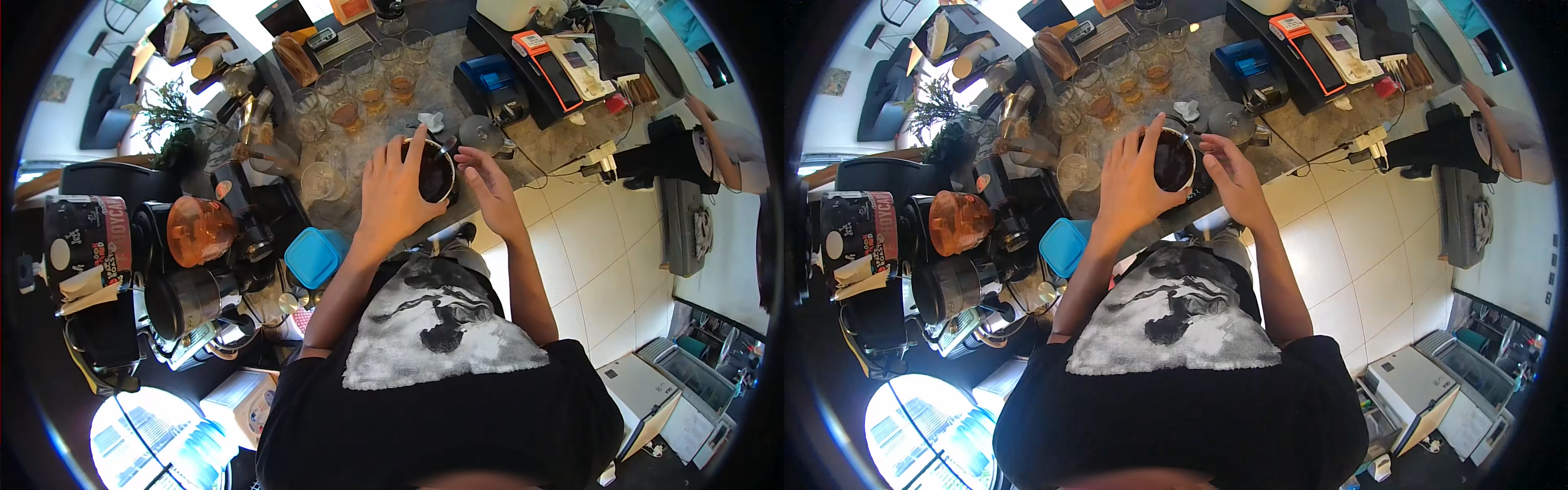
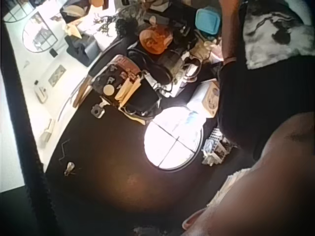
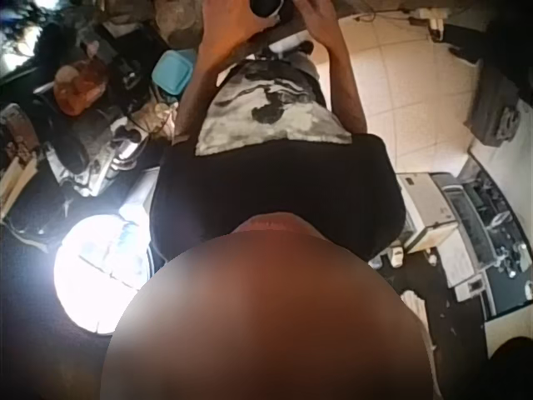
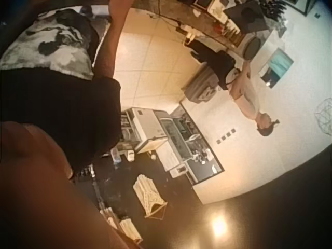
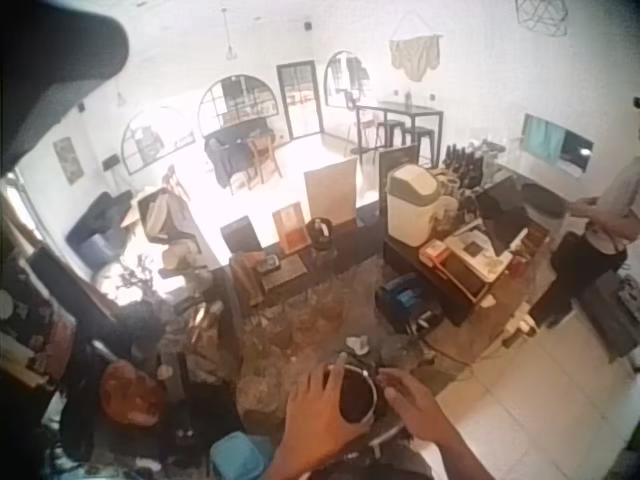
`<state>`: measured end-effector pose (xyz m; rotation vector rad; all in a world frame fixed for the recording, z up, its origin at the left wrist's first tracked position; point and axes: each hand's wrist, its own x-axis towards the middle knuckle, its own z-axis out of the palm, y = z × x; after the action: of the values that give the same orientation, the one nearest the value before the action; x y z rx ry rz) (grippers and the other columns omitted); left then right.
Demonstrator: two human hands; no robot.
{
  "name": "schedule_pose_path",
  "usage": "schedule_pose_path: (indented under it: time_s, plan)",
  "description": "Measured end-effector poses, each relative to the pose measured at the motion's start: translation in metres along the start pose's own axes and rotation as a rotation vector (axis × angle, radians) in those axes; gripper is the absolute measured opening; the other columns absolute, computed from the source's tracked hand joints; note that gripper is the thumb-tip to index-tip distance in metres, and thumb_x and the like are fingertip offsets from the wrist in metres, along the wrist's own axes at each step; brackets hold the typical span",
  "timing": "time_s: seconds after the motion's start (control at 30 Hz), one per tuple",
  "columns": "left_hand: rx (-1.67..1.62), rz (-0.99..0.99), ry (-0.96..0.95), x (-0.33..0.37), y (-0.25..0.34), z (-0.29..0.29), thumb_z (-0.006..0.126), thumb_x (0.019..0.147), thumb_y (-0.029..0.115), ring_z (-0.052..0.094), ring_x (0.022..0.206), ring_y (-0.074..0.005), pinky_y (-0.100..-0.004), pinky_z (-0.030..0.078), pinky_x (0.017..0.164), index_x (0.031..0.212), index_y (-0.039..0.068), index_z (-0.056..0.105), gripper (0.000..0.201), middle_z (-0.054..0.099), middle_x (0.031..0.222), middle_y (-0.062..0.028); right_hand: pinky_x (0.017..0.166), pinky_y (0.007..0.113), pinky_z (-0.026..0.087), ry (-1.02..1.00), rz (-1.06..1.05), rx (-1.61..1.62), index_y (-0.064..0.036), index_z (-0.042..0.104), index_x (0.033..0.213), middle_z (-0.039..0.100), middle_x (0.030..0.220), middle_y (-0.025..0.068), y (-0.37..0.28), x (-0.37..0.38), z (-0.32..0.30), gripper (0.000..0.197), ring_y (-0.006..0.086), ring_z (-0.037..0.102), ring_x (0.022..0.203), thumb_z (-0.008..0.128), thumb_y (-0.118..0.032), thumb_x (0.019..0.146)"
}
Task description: Prepare drinks behind a bar counter and serve them to a table on a tray.
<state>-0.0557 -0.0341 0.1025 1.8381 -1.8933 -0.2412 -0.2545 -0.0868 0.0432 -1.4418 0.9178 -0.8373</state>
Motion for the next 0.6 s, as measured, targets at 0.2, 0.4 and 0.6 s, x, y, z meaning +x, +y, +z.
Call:
schedule_pose_path:
  time_s: [0.2,0.4,0.6]
  plan:
    - [0.001,-0.034,-0.015,-0.002,0.0,-0.002,0.092,0.059,0.034,0.052,0.127,-0.0381,-0.0485,0.043,0.107,0.156,0.015,0.043,0.11,0.054,0.138,-0.0169,0.104,0.03,0.045,-0.031,-0.032,0.178,-0.0037,0.054,0.142,0.064,0.127,0.0084,-0.004,0.005,0.011,0.039,0.0158,0.06,0.116,0.059,-0.02,0.107]
    - [0.009,-0.032,-0.003,-0.006,-0.006,-0.001,0.095,0.058,0.038,0.05,0.132,-0.0386,-0.0499,0.041,0.109,0.155,0.015,0.043,0.113,0.052,0.143,-0.0178,0.108,0.03,0.042,-0.105,0.004,0.171,-0.0017,0.05,0.145,0.06,0.13,0.0082,-0.003,0.01,0.018,0.042,0.0165,0.056,0.122,0.058,-0.019,0.108]
    - [-0.045,-0.012,0.016,-0.008,-0.007,-0.001,0.096,0.058,0.045,0.043,0.142,-0.0403,-0.0513,0.034,0.116,0.157,0.013,0.041,0.118,0.045,0.156,-0.0184,0.107,0.03,0.042,-0.091,0.0,0.155,-0.0031,0.047,0.148,0.059,0.13,0.0076,0.001,0.006,0.018,0.045,0.0159,0.056,0.12,0.058,-0.018,0.107]
